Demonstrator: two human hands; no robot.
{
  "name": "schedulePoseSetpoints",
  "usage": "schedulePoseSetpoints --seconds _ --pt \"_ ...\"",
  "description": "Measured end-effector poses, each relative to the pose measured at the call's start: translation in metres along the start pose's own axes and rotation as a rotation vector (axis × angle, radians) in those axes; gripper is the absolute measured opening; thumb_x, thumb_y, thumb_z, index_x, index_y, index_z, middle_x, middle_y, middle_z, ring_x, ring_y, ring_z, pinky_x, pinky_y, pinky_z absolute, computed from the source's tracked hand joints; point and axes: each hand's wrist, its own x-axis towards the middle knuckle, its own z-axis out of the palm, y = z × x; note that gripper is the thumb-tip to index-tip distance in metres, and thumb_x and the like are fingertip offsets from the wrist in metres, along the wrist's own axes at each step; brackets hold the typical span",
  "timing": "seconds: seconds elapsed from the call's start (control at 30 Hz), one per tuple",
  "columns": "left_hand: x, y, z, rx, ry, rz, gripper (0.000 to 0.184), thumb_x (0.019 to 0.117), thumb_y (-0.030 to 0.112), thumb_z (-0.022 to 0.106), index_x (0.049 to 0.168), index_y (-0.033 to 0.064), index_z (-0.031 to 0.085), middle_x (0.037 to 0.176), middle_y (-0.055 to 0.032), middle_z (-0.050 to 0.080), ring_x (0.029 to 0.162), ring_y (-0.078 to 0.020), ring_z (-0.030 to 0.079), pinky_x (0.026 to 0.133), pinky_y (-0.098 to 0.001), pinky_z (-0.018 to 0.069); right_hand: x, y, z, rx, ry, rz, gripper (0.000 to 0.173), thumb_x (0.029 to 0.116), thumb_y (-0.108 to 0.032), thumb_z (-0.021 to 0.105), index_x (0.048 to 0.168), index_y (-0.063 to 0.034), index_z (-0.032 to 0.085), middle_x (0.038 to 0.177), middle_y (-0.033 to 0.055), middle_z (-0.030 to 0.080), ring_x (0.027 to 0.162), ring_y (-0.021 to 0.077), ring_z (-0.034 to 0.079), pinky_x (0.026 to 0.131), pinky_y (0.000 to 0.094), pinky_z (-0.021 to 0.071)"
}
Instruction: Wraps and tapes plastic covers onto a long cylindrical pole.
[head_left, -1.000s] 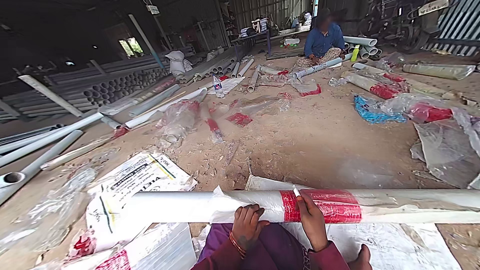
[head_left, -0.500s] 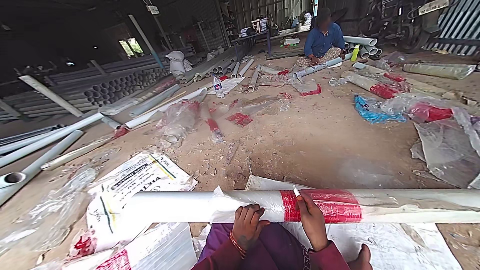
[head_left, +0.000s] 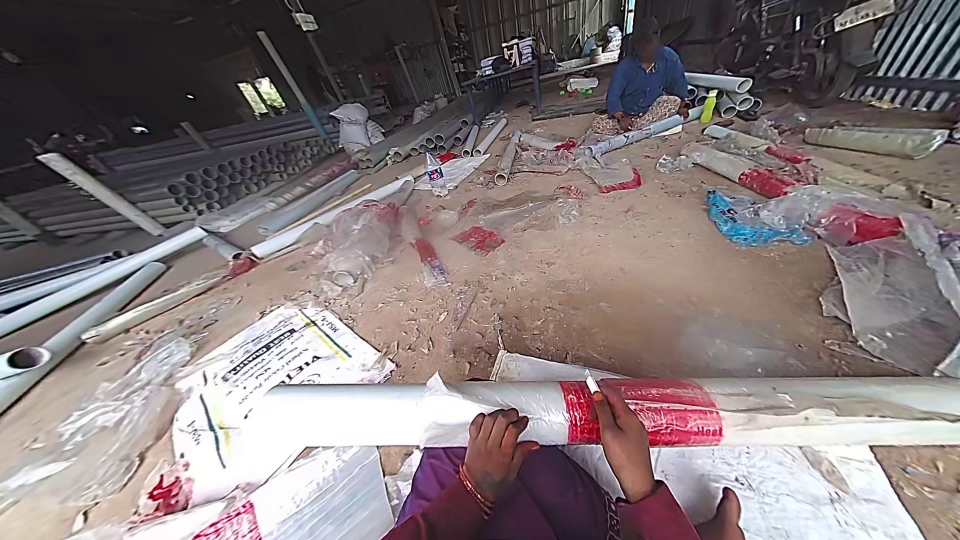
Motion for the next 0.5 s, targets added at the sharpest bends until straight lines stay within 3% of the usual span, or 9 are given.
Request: schedulePoseSetpoints --seconds 0.5 --pt "-0.0001 0.0004 -0.0008 0.003 -0.007 0.002 0.04 0.1017 0.059 0.047 0.1 0.0218 0.063 0.097 0.0009 0.063 0.094 -0.0146 0.058 0.091 -0.0292 0.0389 -0.0009 -0.0015 -0.0005 -0.005 0.003 -0.017 0.031 0.1064 -0.016 0.047 0.114 0.0039 0.069 0.075 0.009 0.066 0.067 0.021 0.061 0.066 0.0465 0.0482"
